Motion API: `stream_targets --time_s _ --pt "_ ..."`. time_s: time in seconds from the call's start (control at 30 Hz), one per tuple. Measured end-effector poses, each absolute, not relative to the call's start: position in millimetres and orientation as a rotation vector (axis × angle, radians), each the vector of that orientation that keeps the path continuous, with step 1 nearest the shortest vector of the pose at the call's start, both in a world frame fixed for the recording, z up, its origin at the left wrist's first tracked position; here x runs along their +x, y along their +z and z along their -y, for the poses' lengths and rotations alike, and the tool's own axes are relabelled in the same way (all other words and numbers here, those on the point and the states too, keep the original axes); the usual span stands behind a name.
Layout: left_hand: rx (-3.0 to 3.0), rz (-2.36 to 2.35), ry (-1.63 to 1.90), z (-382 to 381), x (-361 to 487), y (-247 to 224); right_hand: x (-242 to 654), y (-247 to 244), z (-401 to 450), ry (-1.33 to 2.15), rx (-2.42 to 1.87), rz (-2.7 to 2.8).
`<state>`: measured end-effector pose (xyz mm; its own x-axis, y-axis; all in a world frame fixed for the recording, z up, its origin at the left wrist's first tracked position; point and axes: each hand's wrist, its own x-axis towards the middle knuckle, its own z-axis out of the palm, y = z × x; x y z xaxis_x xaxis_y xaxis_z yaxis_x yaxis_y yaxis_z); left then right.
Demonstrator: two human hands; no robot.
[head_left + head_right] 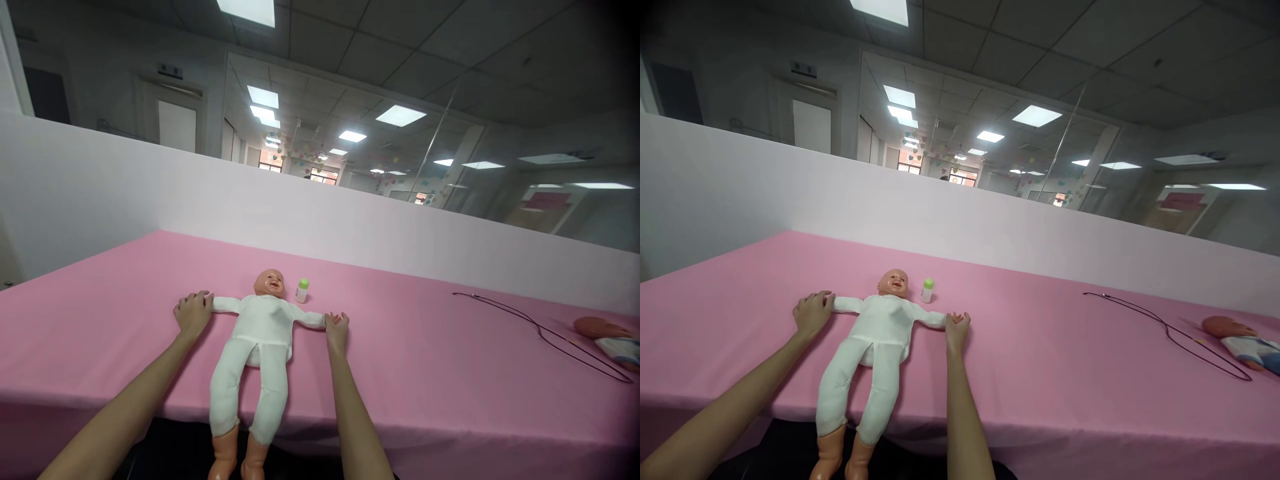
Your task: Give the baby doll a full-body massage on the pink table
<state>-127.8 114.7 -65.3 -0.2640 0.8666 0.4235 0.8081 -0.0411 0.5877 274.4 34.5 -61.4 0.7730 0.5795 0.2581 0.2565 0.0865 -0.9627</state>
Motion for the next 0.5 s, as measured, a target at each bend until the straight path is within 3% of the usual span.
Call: stream_targets --time_s 0.13,0.27,0.37,0.5 --pt "1.979 -2.035 1.488 -112 -119 -57 265 -53 -25 0.188 -1.643 0.663" --pt "2.137 -1.379 1.746 -95 -79 -16 251 -36 -23 -0.033 -1.628 0.918" --pt "2.024 -0.857 1.614 -88 -24 17 243 -23 -35 -0.037 -1.567 1.171" --pt "1.566 -0.620 1.142 -111 62 31 242 -13 -65 0.028 -1.524 1.474"
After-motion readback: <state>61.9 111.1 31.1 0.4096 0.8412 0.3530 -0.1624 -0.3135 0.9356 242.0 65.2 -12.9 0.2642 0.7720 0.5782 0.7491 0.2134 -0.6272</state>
